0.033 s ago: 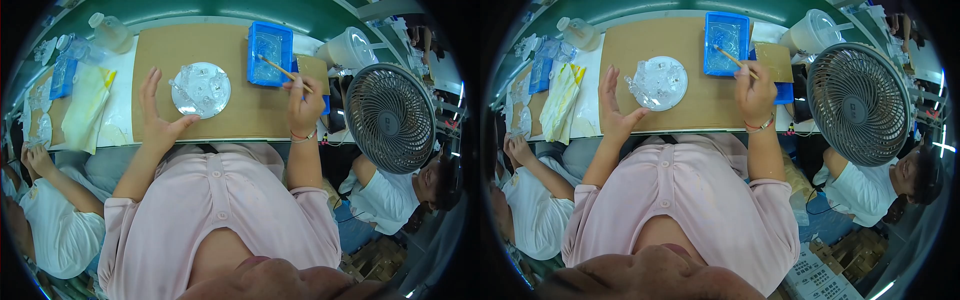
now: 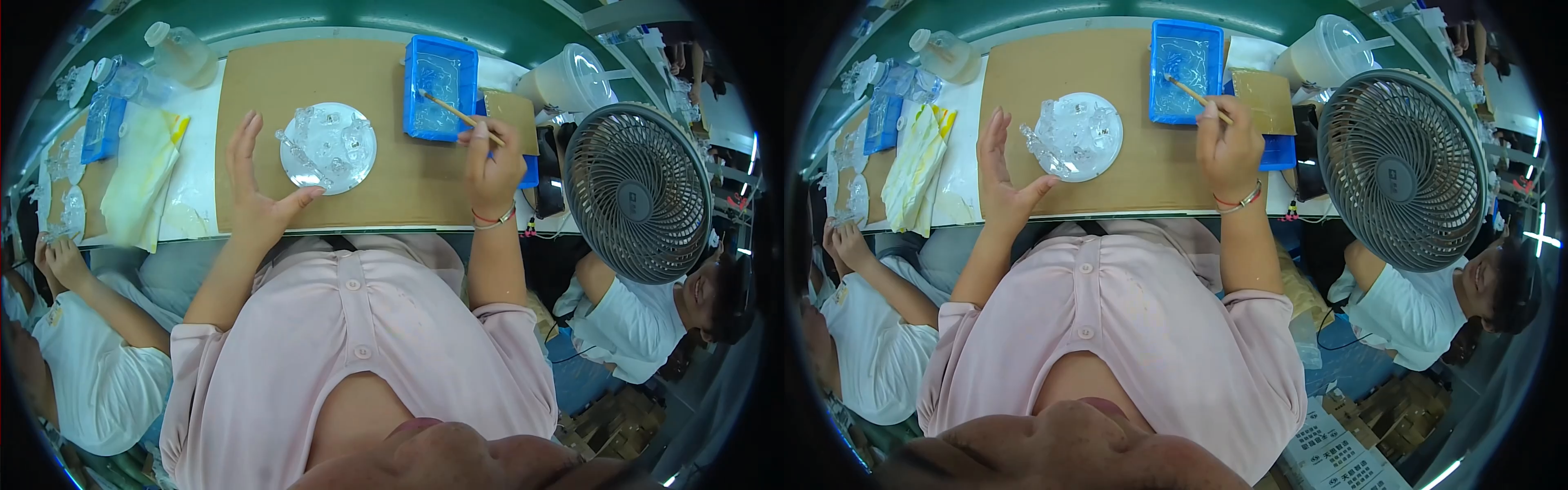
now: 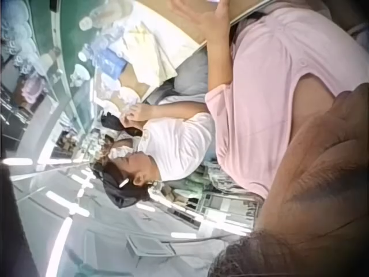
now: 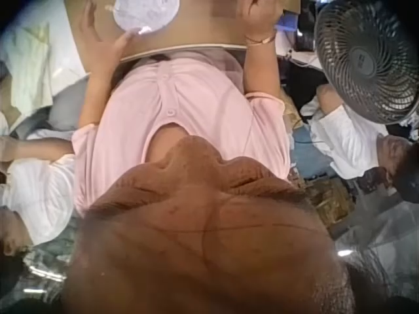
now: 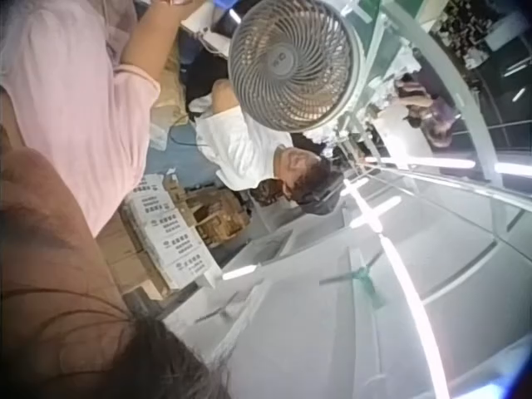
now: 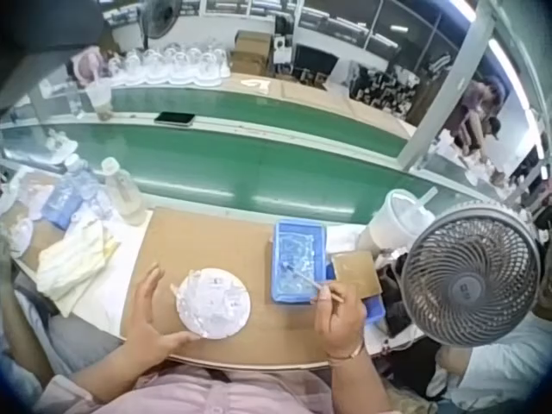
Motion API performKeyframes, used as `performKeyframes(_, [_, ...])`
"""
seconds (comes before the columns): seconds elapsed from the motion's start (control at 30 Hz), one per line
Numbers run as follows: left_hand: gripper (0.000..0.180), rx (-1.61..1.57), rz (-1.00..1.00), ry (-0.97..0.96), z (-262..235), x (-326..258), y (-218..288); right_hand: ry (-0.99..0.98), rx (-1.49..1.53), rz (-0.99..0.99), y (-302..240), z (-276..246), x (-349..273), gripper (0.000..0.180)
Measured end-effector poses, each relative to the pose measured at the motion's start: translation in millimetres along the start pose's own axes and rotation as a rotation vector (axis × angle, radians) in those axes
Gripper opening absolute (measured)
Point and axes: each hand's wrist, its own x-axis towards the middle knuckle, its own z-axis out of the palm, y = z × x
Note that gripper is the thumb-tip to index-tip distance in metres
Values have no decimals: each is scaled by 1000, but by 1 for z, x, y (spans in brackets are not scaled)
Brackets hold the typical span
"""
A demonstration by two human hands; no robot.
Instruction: Applying adhesive to crystal-like decorative fixture components using a small stick.
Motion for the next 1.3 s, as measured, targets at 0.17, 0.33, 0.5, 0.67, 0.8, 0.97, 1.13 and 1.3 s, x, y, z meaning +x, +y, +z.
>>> performKeyframes(0.17, [99, -19, -32, -8, -3, -3, -6, -1, -44, -33, 3, -1, 1, 10])
performKeyframes(0.33, [96, -1, -37, -74, 1, 2, -3, -30, -29, -10, -1, -7, 3, 9])
performKeyframes(0.5, [88, 16, 31, -142, 4, 4, 2, 4, 187, -72, -22, -27, -23, 7])
performKeyframes(0.67, [86, -7, 42, -111, 5, 2, 4, -230, 206, -211, -37, -17, -41, 7])
performKeyframes(0.8, [80, 56, 93, -104, -8, 17, 9, -291, 184, -230, -36, 1, -43, 8])
performKeyframes(0.97, [58, 134, 188, -297, -22, 33, 3, -359, 193, -253, -35, 0, -41, 8])
performKeyframes(1.13, [50, 220, 271, -256, -20, 35, 0, -274, 108, -147, -33, 0, -42, 6])
performKeyframes(1.3, [45, 197, 286, -182, -16, 33, -5, -313, 108, -195, -39, -4, -43, 5])
